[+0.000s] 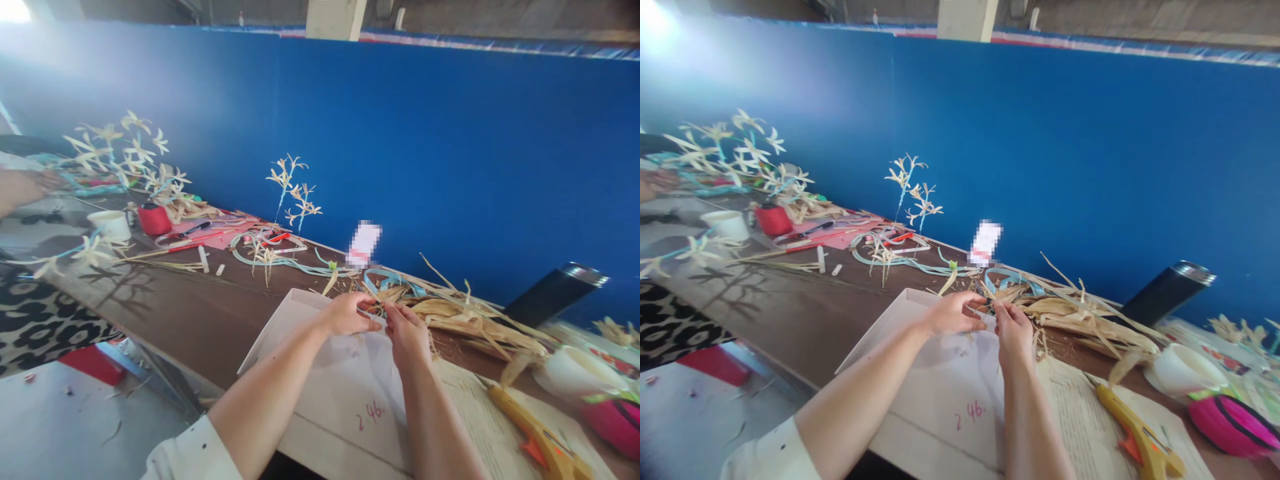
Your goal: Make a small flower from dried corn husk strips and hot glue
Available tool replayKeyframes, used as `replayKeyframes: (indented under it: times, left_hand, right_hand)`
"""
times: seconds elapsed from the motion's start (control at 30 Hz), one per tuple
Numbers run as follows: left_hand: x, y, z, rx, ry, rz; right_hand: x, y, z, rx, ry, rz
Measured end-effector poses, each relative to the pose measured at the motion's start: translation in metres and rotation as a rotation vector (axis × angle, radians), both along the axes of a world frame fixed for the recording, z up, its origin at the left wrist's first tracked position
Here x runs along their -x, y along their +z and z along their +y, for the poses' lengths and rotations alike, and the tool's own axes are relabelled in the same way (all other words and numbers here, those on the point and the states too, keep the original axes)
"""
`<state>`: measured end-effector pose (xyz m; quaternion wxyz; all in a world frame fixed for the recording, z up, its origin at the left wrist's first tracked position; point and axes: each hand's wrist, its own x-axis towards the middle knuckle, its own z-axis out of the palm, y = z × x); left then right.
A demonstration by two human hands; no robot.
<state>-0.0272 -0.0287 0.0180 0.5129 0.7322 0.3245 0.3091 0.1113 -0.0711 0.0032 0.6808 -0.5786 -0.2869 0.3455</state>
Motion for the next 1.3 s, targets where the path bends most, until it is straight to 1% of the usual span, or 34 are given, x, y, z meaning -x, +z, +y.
replayKeyframes:
  times: [0.07,0.17,0.23,0.33,0.47,0.57,0.8,0.9,0.97,1.13,1.3]
  left_hand:
    - [-0.001,0.0,0.001,0.093,-0.003,-0.032]
    - [-0.006,-0.001,0.0,0.273,0.029,-0.096]
    - [-0.008,-0.001,-0.001,0.37,0.03,-0.146]
    - [-0.01,-0.001,-0.003,0.446,0.031,-0.176]
    - [-0.011,0.001,-0.005,0.457,0.064,-0.15]
    - [-0.012,0.0,-0.005,0.461,0.06,-0.155]
    - [-0.014,-0.003,-0.005,0.535,0.044,-0.221]
    - [-0.015,-0.004,-0.005,0.512,0.028,-0.215]
    - [-0.015,-0.005,-0.005,0.482,0.04,-0.208]
    - [-0.015,-0.004,-0.005,0.464,0.099,-0.186]
    - [-0.014,-0.002,-0.004,0.468,0.098,-0.188]
  right_hand:
    - [-0.001,-0.002,0.0,0.004,0.007,-0.047]
    - [-0.002,-0.006,0.001,0.005,0.056,-0.093]
    - [-0.001,-0.006,0.001,0.004,0.089,-0.075]
    - [0.002,-0.003,0.0,-0.001,0.114,0.012]
    - [0.004,0.0,-0.001,-0.014,0.15,0.13]
    - [0.004,0.0,0.0,-0.029,0.16,0.177]
    - [0.002,-0.008,0.002,-0.08,0.116,0.115]
    - [0.004,-0.007,0.001,-0.079,0.09,0.117]
    - [0.005,-0.005,0.001,-0.06,0.083,0.125]
    - [0.006,-0.003,0.001,-0.07,0.138,0.155]
    - [0.004,-0.003,0.001,-0.078,0.155,0.175]
